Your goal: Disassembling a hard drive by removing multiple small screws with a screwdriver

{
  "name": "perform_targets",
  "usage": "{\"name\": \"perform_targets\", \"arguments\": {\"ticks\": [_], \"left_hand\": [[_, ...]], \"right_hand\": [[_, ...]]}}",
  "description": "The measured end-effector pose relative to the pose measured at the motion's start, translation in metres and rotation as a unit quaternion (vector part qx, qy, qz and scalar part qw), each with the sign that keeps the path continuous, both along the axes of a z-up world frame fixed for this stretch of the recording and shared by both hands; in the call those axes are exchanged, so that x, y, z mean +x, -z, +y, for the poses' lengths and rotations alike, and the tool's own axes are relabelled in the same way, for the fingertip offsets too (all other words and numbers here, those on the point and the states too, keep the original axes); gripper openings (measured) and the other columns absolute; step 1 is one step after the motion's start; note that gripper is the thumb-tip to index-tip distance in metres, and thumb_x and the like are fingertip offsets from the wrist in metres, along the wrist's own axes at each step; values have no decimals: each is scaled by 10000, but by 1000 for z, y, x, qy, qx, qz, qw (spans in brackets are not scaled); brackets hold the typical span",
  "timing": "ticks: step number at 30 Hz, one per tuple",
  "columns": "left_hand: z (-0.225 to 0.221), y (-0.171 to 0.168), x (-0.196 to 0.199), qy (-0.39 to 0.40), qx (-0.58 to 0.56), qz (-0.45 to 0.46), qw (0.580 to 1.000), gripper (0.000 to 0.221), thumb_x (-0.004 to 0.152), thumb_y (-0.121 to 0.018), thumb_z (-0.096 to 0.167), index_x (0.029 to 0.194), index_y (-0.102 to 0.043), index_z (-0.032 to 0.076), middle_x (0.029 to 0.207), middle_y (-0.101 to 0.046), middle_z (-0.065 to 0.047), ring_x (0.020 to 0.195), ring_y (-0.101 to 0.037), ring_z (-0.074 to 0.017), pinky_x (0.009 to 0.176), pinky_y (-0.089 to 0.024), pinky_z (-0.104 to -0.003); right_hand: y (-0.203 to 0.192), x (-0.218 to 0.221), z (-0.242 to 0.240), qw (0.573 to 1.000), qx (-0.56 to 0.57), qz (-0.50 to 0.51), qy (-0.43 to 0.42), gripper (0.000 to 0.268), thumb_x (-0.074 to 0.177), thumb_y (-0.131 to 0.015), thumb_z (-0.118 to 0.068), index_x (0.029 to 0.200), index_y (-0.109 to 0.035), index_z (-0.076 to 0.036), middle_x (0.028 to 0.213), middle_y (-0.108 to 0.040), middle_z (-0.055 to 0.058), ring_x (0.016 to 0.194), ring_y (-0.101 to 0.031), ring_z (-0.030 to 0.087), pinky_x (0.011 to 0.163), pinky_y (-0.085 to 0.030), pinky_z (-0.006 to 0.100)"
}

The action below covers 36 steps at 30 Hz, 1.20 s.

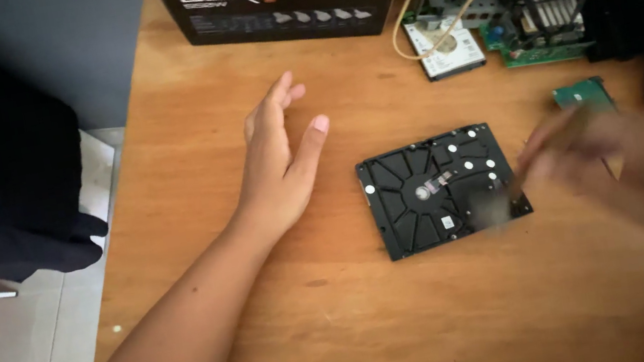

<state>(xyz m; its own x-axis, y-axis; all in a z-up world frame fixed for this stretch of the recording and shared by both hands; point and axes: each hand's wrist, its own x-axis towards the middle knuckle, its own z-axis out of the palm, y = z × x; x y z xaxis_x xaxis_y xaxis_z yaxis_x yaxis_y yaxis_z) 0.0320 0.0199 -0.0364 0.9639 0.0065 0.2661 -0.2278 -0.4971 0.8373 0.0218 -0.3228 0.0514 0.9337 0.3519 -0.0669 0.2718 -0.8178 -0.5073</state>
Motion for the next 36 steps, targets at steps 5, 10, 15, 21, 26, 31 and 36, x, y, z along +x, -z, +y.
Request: {"name": "perform_targets", "arguments": {"ticks": [5,10,15,21,26,31,36], "left_hand": [[-5,6,-1,22,22,-35,999,657,1023,-580,330,1546,-294,56,1492,-539,-160,1407,-407,-319,1193,-302,-472],[-11,-7,-12,49,15,-7,999,681,1012,-580,346,1554,-280,65,1510,-511,-162,1432,-378,-318,1186,-316,-482],[-11,-5,-12,64,39,-23,997,696,1004,-588,353,1553,-278,59,1510,-523,-171,1425,-394,-315,1184,-299,-486],[-15,-11,-14,115,66,-24,991,736,981,-620,382,1546,-300,34,1483,-531,-146,1400,-417,-312,1186,-290,-489],[-16,-21,-18,155,66,16,986,820,937,-667,406,1567,-263,72,1514,-498,-143,1439,-371,-317,1182,-302,-522],[-22,-41,-22,223,113,118,961,1112,780,-730,584,1612,-176,97,1585,-400,-135,1491,-262,-348,1178,-217,-614],[-25,-29,-23,270,170,44,947,1249,710,-869,571,1596,-157,52,1559,-396,-186,1475,-306,-364,1232,-30,-614]], "right_hand": [[-6,-6,-5,991,119,-52,-15,146,968,-653,-111,1034,-769,-51,1022,-779,82,964,-763,166,846,-585,274],[15,-1,-19,991,100,-51,-76,186,905,-675,-228,1036,-771,-138,1082,-770,-30,844,-757,41,764,-607,193],[-4,-4,-9,979,128,-53,-150,257,926,-611,-261,900,-841,-150,958,-847,-6,914,-823,113,788,-613,272],[11,3,-19,971,44,-227,-66,156,987,-708,-68,1113,-758,10,1173,-751,103,1005,-738,179,892,-577,283],[11,13,-42,989,38,-90,-108,182,927,-669,-208,878,-813,-107,1051,-817,-42,866,-808,67,748,-595,218],[11,20,-46,994,-1,2,-110,324,917,-610,-345,858,-907,-229,955,-870,-114,832,-831,35,752,-561,229],[20,15,-11,972,122,-190,-68,175,997,-669,-28,1156,-716,31,1176,-745,146,1056,-725,199,890,-605,287]]}}
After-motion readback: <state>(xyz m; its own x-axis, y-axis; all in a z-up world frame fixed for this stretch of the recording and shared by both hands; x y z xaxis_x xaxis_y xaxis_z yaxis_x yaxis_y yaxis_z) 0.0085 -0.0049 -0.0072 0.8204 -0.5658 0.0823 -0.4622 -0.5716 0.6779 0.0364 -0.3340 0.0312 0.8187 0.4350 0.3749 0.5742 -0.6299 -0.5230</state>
